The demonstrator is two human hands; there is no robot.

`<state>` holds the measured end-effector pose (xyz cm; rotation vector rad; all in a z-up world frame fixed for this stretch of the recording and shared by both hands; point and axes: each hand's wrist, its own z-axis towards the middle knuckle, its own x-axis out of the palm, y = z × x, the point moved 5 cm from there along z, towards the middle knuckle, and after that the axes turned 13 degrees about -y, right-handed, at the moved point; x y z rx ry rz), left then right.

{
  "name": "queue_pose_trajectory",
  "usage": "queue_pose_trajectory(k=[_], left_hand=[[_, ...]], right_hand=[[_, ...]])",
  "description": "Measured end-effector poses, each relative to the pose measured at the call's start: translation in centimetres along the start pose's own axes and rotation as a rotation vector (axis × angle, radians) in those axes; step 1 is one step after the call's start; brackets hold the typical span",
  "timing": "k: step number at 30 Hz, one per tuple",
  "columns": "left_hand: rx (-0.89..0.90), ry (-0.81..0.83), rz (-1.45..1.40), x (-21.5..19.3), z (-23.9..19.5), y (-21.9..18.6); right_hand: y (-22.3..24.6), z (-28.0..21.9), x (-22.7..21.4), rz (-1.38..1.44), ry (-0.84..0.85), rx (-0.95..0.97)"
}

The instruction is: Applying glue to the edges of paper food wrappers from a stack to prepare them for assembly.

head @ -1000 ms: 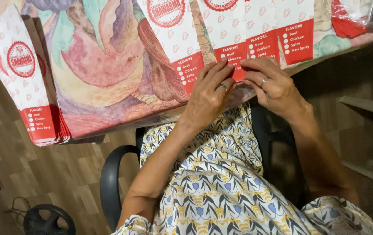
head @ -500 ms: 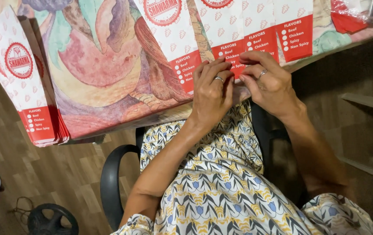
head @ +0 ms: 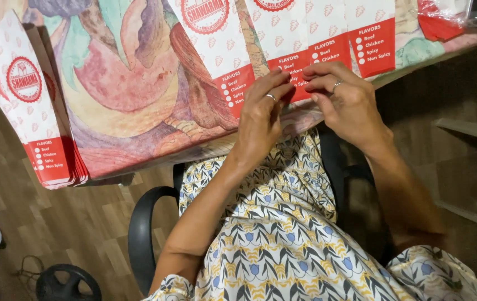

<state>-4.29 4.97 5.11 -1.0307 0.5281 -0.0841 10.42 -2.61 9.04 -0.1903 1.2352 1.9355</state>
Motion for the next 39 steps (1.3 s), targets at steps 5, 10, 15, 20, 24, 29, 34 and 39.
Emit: queue_pose_trajectory(k=[5, 10, 15, 20, 24, 29, 34, 39], left_hand=[[0.21, 0.152, 0.236, 0.9, -2.0, 1.0], [0.28, 0.106, 0.285, 1.7, -1.9, 0.4], [0.302, 0.044, 0.272, 2.5, -2.0, 0.6], [0.296, 0.032, 0.302, 3.2, -1.7, 0.5], [0.29, -0.059, 0.436, 3.4, -0.5, -1.1], [0.273, -0.083, 0.383, 2.1, -0.1, -2.2], [0.219, -0.094, 0.375, 0.6, -0.8, -0.6], [0.279, -0.13, 0.377, 1.6, -1.3, 1.1]], right_hand=[[0.9, 0.4, -2.5, -0.018, -0.103, -0.07], [-1.1, -1.1, -3.1, -0.135, -0.133, -0.121], [-1.8, -2.0, -2.4, -0.184, -0.156, -0.152], [-0.6, -1.7, -2.1, -0.179, -0.159, -0.17], [-1.0, -1.9, -0.5, -0.141, -0.165, -0.241], [-0.7, -1.6, 0.4, -0.146, -0.173, -0.237], [-0.9, -1.3, 0.2, -0.138, -0.155, -0.162], [-0.8, -1.1, -0.1, -0.157, -0.142, -0.152]])
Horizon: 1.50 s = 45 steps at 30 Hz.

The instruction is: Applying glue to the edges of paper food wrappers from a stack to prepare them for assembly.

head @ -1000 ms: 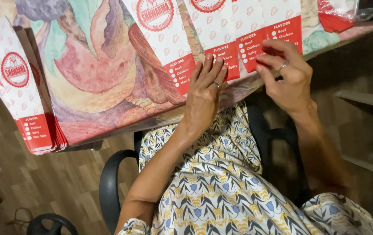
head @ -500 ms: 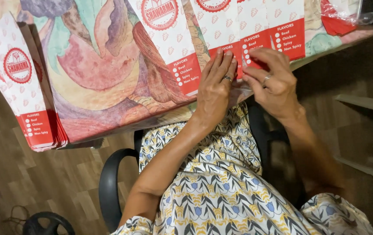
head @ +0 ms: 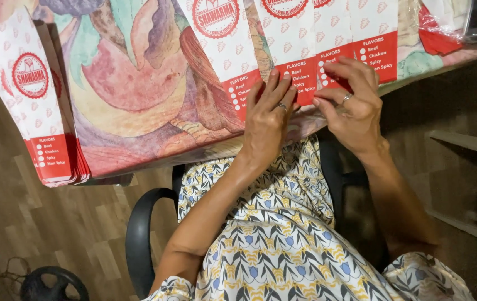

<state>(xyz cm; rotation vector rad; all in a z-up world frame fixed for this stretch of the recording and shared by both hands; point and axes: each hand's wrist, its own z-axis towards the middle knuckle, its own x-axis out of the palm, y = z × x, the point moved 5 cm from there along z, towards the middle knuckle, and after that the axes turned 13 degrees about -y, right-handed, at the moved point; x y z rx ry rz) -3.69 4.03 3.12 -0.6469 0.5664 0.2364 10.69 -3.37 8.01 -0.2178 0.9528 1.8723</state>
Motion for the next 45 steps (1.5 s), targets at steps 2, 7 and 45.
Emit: queue_pose_trajectory(k=[2, 7, 45], left_hand=[[0.013, -0.017, 0.008, 0.4, -0.1, 0.0], [0.05, -0.068, 0.026, 0.4, -0.1, -0.6], [-0.065, -0.113, -0.188, -9.1, -1.9, 3.8]], right_hand=[[-0.1, -0.1, 0.0, -0.004, 0.008, -0.011], [-0.4, -0.1, 0.0, -0.014, 0.012, -0.035], [5.5, 1.0, 5.9, 0.224, 0.187, -0.253]])
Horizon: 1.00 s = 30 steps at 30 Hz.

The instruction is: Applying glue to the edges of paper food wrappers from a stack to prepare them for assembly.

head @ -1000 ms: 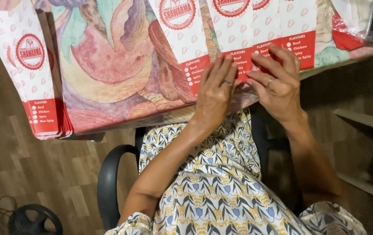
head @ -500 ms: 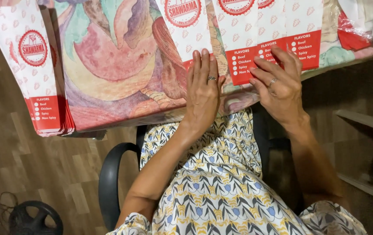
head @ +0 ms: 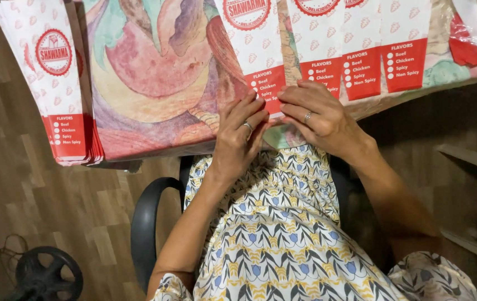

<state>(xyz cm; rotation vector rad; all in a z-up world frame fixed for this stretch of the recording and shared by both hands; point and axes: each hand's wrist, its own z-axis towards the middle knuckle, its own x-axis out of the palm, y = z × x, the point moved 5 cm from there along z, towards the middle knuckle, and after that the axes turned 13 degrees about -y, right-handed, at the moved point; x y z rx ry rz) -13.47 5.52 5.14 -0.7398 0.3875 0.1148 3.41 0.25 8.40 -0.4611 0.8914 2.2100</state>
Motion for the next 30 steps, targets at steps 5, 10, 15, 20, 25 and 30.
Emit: queue_pose_trajectory(k=[5, 10, 15, 20, 25, 30], left_hand=[[-0.013, -0.022, 0.001, 0.0, 0.0, 0.4], [0.046, -0.031, 0.02, 0.3, -0.1, 0.8], [0.262, -0.039, 0.108, 0.3, 0.5, -0.5], [0.255, -0.043, 0.161, 0.6, 0.5, -0.1], [0.23, -0.048, 0.123, 0.3, 0.5, -0.5], [0.212, -0.038, 0.074, -0.2, 0.2, -1.3]], right_hand=[[0.2, 0.6, 0.1, 0.017, 0.013, -0.002], [0.7, 1.3, 0.0, 0.025, 0.025, -0.012], [0.7, 1.2, 0.0, 0.014, 0.046, -0.018], [0.8, 1.5, 0.2, 0.01, 0.016, -0.045], [0.6, 0.7, 0.3, 0.006, 0.014, -0.071], [0.4, -0.4, 0.2, -0.043, 0.012, -0.049]])
